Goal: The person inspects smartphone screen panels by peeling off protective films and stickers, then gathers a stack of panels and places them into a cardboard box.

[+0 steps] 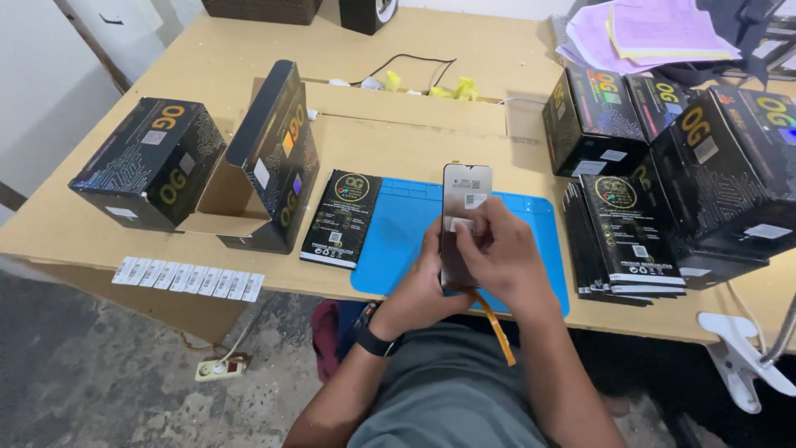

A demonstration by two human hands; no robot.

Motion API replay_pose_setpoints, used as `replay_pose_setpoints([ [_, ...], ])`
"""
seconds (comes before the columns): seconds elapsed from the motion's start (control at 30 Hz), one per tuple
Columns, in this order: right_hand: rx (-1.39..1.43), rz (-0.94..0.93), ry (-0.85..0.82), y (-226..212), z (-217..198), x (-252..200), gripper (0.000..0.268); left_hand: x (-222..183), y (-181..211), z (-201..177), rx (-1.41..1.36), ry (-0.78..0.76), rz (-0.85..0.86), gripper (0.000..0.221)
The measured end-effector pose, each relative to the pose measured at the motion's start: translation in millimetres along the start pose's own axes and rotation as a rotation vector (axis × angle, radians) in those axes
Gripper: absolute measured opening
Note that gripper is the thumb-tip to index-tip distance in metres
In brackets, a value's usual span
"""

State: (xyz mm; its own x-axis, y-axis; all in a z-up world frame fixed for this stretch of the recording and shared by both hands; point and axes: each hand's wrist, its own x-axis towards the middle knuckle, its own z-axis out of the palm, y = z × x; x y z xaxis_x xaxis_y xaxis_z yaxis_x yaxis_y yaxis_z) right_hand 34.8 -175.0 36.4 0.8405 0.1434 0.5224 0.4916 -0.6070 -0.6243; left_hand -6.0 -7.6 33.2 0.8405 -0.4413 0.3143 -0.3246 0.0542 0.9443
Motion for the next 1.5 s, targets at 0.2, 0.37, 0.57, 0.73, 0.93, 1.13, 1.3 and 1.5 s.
replay_pose_setpoints([
  [0.2, -0.057, 0.061, -0.043, 3, 1, 0, 0.031, 2, -6, 3, 0.019, 0.021, 0.007, 0.107],
  [0.37, -0.091, 0.165, -0.103, -8, -2, 1, 0.030, 0, -5, 3, 0.053, 0.025, 0.000, 0.106],
  [0.57, -0.100, 0.311, -0.147, -7, -7, 8, 0.035, 0, 1, 3, 0.037, 0.018, -0.014, 0.105],
  [0.73, -0.117, 0.345, -0.137, -13, -14, 11, 0.040, -1, 7, 2, 0.071, 0.014, -0.036, 0.107],
  [0.93, -0.112, 0.355, -0.139, -27, -26, 18, 0.042, -2, 9, 2, 0.082, -0.003, -0.068, 0.107],
  [1.13, -0.115, 0.386, -0.102, -12, -36, 14, 0.050, -1, -19, -1, -0.039, 0.067, 0.004, 0.105],
  [1.3, 0.240, 0.261, -0.042, 27, -32, -22, 0.040, -1, -40, -1, -0.199, 0.148, 0.120, 0.098],
  [1.5, 0.588, 0.186, -0.099, 27, -12, -61, 0.027, 2, -36, 8, -0.155, 0.330, 0.062, 0.096],
])
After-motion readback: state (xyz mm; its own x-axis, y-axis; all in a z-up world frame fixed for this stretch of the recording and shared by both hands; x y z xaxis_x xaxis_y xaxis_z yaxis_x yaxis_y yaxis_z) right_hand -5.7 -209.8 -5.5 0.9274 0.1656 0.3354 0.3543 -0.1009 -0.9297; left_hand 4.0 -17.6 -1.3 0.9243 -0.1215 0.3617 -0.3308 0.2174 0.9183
